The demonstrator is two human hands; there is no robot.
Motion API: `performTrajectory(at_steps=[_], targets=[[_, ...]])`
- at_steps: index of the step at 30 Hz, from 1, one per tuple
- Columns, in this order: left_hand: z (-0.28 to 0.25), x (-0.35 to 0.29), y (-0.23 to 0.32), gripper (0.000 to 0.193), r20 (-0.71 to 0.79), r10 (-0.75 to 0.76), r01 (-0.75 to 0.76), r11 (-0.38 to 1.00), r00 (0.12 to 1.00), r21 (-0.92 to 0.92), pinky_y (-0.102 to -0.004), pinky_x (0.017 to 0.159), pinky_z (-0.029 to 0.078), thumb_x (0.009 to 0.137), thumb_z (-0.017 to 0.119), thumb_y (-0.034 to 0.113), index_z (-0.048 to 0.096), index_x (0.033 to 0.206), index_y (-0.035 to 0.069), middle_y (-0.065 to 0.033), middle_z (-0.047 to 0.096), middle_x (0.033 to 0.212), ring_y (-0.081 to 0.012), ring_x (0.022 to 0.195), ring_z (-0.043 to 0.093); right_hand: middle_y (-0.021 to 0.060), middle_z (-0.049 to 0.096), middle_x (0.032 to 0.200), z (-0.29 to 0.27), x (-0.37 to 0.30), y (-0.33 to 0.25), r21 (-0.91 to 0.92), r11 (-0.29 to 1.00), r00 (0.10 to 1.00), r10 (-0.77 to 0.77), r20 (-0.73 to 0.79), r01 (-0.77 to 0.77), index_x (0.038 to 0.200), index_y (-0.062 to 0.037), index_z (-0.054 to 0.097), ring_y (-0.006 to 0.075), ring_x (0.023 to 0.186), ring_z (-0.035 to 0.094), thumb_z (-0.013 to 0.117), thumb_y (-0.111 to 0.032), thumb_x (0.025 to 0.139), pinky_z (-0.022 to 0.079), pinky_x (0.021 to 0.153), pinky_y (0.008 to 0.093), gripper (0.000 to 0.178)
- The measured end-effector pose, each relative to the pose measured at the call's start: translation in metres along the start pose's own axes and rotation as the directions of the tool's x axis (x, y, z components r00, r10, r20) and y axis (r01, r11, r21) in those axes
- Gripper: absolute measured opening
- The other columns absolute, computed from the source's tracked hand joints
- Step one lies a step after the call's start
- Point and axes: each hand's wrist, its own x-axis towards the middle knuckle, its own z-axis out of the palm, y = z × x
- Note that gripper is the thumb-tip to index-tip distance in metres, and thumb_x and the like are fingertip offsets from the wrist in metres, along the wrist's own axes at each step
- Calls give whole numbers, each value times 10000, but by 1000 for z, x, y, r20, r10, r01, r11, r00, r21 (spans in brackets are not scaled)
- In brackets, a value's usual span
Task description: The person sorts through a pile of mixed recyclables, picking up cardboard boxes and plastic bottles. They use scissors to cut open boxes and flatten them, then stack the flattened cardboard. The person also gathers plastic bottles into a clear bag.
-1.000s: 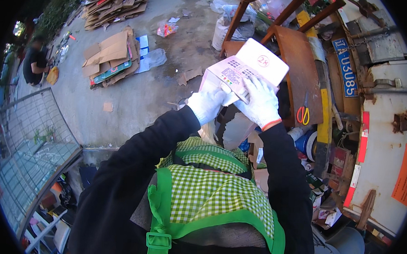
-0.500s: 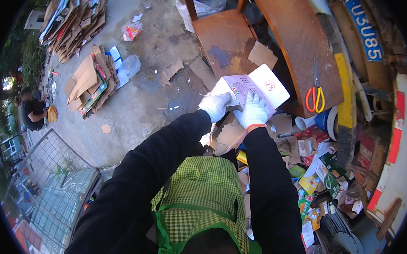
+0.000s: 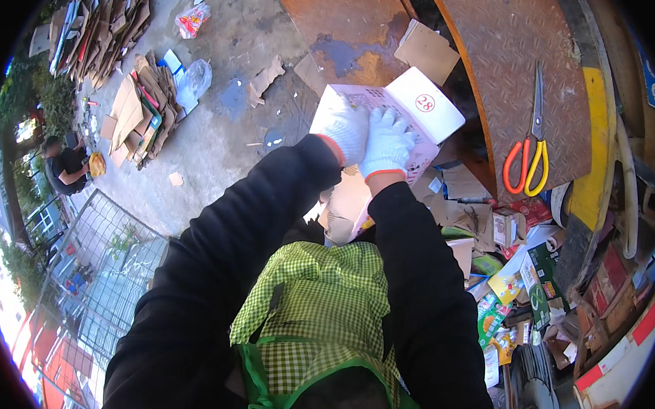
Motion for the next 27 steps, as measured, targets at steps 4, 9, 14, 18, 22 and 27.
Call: performTrajectory(at_steps=[4,9,14,18,22,27], targets=[[1,26,1,568,78,-245,252,962,966,-103,-500,945,521,909,630,292,553,1395,11,-300,590,1313,-446,1193,602,138,498,1447,-5,-5,0,126,992,994,10,105,-23,1468,-82,466,368,1307,480,664,-325,888,344,1050,605,659],[30,28,-6,716,-12,-436,434,898,900,-75,-459,913,561,949,616,323,348,1527,-4,-275,398,1489,-428,1205,563,145,451,1524,-10,-12,-7,121,992,988,21,153,-40,1526,-74,404,372,1375,428,641,-298,909,304,1084,632,697],[58,18,0,681,-217,-523,446,836,824,-321,-458,930,562,976,581,289,318,1524,-18,-265,366,1506,-407,1218,560,161,415,1557,5,-16,-10,144,989,992,27,126,-45,1544,-74,375,404,1415,387,626,-274,922,276,1106,666,700],[65,23,-2,651,-156,-562,472,791,813,-389,-493,910,553,924,610,286,374,1443,-28,-249,420,1442,-422,1174,615,149,361,1605,19,-14,-4,117,992,980,16,198,-40,1574,-90,316,430,1418,395,573,-249,955,320,1082,681,689],[63,28,-22,568,-107,-459,417,866,882,-276,-501,866,564,929,580,228,417,1412,-22,-256,603,1266,-422,1074,674,118,340,1618,18,-16,-8,112,994,977,-5,214,-19,1581,-98,305,424,1421,391,600,-246,943,318,1084,679,718],[57,29,-44,457,88,-328,339,884,940,-322,-495,872,551,1019,451,301,488,1361,-1,-283,697,1101,-424,1048,689,103,350,1611,18,-21,-13,94,995,975,-40,220,20,1594,-101,279,423,1432,378,645,-278,925,326,1084,670,783]])
